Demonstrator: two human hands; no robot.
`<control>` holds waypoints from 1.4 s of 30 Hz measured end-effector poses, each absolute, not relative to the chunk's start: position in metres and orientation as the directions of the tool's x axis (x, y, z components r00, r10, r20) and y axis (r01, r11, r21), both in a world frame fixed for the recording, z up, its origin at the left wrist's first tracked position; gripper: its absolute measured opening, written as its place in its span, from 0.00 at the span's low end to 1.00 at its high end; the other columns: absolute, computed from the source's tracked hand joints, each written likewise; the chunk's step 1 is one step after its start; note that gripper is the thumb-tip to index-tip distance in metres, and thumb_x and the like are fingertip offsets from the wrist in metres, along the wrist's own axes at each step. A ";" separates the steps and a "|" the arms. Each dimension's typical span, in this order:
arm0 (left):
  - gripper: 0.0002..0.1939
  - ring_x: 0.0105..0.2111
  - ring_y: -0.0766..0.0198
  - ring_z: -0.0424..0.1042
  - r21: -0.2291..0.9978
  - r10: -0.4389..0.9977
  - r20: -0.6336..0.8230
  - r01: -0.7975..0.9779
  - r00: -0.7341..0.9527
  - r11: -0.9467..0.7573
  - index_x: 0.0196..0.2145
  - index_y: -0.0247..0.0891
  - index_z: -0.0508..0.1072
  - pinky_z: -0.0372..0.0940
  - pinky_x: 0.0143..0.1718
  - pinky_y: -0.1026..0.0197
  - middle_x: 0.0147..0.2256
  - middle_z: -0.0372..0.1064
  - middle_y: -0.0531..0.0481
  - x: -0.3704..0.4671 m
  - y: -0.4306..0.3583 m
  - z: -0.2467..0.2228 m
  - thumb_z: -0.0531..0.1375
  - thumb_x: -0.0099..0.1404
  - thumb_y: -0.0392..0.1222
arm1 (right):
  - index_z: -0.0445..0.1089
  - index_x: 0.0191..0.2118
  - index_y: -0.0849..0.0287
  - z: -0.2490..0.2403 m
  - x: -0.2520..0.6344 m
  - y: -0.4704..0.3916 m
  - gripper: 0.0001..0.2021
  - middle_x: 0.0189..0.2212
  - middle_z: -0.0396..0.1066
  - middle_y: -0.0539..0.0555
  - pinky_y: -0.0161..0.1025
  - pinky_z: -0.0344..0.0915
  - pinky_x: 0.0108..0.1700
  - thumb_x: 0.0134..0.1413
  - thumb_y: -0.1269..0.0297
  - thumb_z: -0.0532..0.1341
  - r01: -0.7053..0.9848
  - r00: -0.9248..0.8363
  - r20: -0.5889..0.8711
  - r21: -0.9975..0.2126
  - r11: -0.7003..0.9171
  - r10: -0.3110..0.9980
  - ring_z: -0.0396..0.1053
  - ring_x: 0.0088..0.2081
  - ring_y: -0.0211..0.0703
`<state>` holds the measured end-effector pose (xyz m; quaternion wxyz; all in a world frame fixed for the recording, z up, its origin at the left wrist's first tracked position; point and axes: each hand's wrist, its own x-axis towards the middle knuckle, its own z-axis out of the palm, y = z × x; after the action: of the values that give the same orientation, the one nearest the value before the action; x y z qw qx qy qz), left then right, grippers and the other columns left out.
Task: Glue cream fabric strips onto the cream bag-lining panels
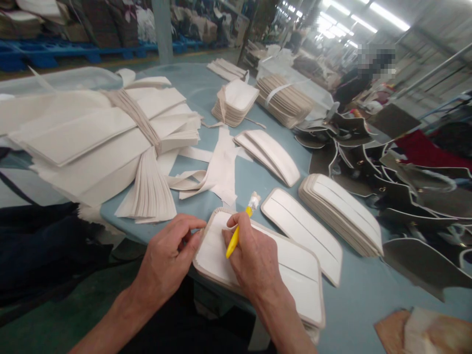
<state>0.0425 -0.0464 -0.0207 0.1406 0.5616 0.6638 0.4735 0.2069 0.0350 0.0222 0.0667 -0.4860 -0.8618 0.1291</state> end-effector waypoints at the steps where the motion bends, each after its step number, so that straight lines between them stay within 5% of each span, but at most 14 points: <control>1: 0.07 0.30 0.68 0.71 0.788 0.885 0.335 0.612 -0.324 -0.074 0.41 0.41 0.76 0.68 0.32 0.67 0.36 0.75 0.53 0.041 -0.043 -0.019 0.58 0.72 0.42 | 0.66 0.45 0.52 0.022 0.207 0.035 0.04 0.26 0.77 0.46 0.36 0.44 0.28 0.66 0.66 0.57 0.821 -0.519 -0.006 -0.284 0.496 0.855 0.77 0.29 0.47; 4: 0.08 0.29 0.69 0.71 0.787 0.913 0.309 0.611 -0.268 -0.088 0.44 0.42 0.75 0.69 0.33 0.67 0.37 0.76 0.54 0.038 -0.037 -0.017 0.57 0.72 0.41 | 0.65 0.45 0.52 0.021 0.207 0.035 0.04 0.27 0.77 0.46 0.36 0.45 0.28 0.66 0.67 0.58 0.819 -0.521 0.003 -0.280 0.501 0.853 0.77 0.29 0.47; 10: 0.10 0.44 0.63 0.77 0.707 0.925 0.374 0.666 -0.067 -0.238 0.42 0.40 0.77 0.71 0.47 0.63 0.43 0.77 0.48 0.042 -0.032 -0.021 0.55 0.74 0.39 | 0.66 0.46 0.53 0.026 0.203 0.035 0.06 0.29 0.79 0.49 0.36 0.45 0.28 0.66 0.67 0.60 0.839 -0.509 -0.055 -0.253 0.481 0.859 0.79 0.31 0.50; 26: 0.16 0.41 0.60 0.76 0.570 0.955 0.286 0.788 0.074 -0.232 0.41 0.44 0.76 0.69 0.42 0.60 0.42 0.76 0.50 0.035 -0.025 -0.013 0.50 0.76 0.47 | 0.66 0.43 0.51 0.061 0.247 0.031 0.06 0.25 0.76 0.44 0.36 0.49 0.29 0.64 0.62 0.64 0.857 -0.469 -0.003 -0.246 0.454 0.883 0.76 0.27 0.46; 37: 0.20 0.41 0.60 0.79 0.496 0.937 0.346 0.838 0.048 -0.226 0.42 0.47 0.78 0.68 0.38 0.62 0.44 0.78 0.52 0.031 -0.024 -0.024 0.49 0.76 0.55 | 0.64 0.38 0.52 0.053 0.362 0.036 0.09 0.25 0.66 0.43 0.35 0.57 0.31 0.64 0.55 0.61 0.770 -0.244 -0.040 -0.615 0.169 0.969 0.65 0.26 0.39; 42: 0.22 0.43 0.59 0.78 0.484 0.955 0.295 0.856 0.035 -0.181 0.45 0.48 0.78 0.67 0.40 0.62 0.47 0.78 0.52 0.030 -0.026 -0.026 0.48 0.75 0.59 | 0.63 0.38 0.53 0.034 0.391 0.035 0.08 0.28 0.64 0.43 0.35 0.58 0.34 0.64 0.57 0.61 0.711 -0.234 0.000 -0.682 0.171 0.972 0.63 0.29 0.38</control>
<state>0.0295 -0.0260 -0.0256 0.0873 0.7141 0.6340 0.2838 0.3911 0.0351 0.0341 0.2267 -0.5760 -0.7308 0.2877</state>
